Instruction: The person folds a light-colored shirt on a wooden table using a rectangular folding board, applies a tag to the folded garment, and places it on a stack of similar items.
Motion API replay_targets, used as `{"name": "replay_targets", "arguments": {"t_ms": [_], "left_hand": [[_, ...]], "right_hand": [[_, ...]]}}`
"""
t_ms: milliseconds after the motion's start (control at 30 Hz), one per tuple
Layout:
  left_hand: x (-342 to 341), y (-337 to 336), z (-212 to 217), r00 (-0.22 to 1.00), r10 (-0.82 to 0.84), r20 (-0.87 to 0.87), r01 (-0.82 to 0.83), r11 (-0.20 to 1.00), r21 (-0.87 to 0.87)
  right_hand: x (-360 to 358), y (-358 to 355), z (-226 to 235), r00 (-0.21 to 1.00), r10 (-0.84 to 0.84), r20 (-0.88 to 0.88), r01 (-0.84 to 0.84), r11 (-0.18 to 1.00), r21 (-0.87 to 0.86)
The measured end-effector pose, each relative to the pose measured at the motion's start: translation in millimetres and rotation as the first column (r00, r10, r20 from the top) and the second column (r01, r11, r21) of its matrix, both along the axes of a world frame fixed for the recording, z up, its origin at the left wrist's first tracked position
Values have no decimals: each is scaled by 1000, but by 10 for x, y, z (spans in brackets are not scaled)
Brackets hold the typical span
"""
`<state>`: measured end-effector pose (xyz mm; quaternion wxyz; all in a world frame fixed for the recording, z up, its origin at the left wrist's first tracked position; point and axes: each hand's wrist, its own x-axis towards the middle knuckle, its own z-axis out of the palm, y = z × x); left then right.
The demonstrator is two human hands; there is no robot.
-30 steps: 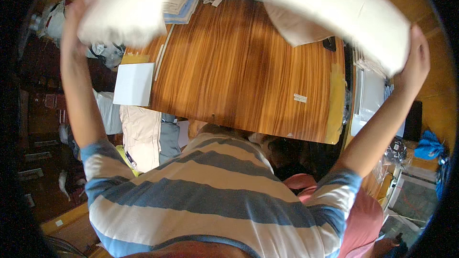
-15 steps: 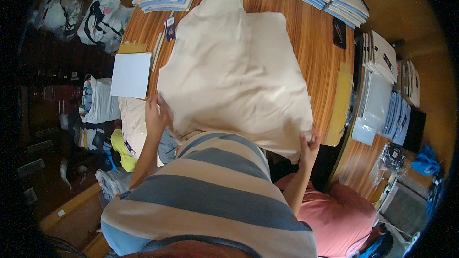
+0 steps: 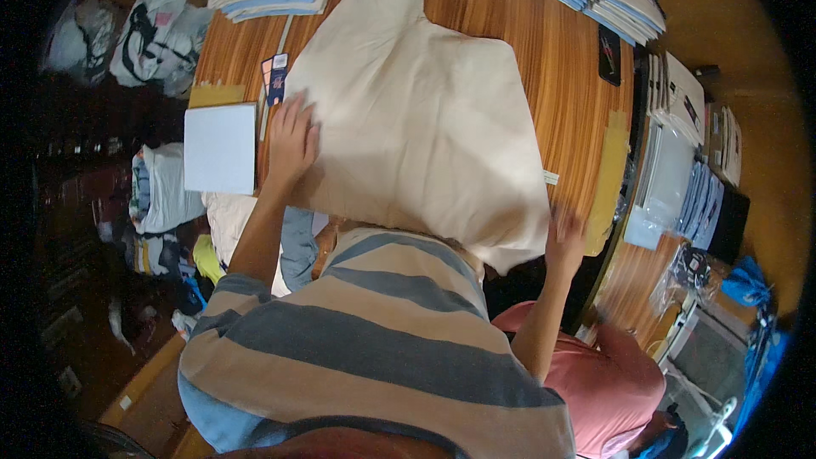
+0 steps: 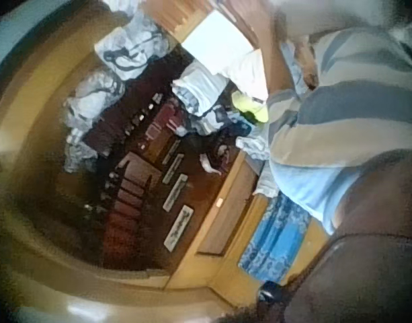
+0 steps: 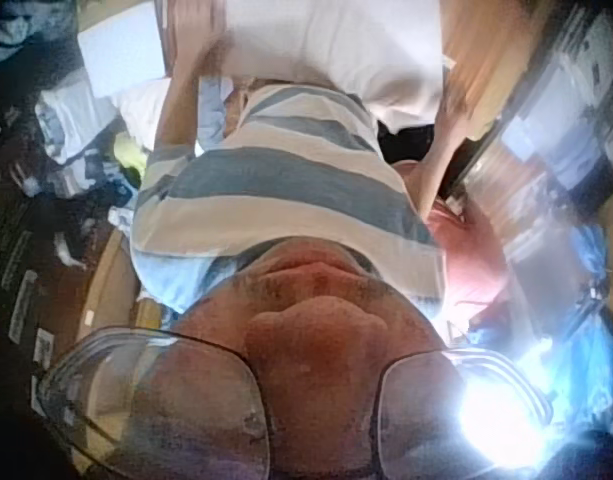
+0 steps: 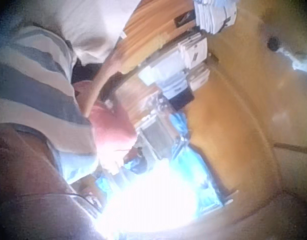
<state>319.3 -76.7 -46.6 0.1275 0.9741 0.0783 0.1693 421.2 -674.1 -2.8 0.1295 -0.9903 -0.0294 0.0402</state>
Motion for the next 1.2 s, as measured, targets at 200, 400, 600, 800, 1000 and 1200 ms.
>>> {"name": "replay_targets", "arguments": {"t_ms": [200, 400, 600, 800, 1000, 1200], "left_hand": [[2100, -134, -151, 938, -346, -30, 340, 933, -117], [2838, -271, -420, 954, -252, -164, 273, 955, 117], [2923, -318, -270, 938, -248, -242, 290, 944, 157], [2922, -295, -293, 952, -233, -197, 264, 952, 153], [2992, -322, -280, 896, -384, -221, 412, 906, 98], [3461, -327, -206, 921, -307, -239, 356, 914, 195]], "right_hand": [[2484, 1961, 19, 982, 189, -13, -172, 915, 364], [3225, 2638, 15, 566, 698, -440, -587, 715, 380], [3846, 1196, 285, 646, 497, -579, -559, 825, 85], [3762, 647, 27, 948, 310, 72, -288, 931, -223], [2837, 1281, -978, 858, 348, 377, -293, 936, -197], [3720, 1235, -961, 915, 268, 301, -213, 956, -203]]}}
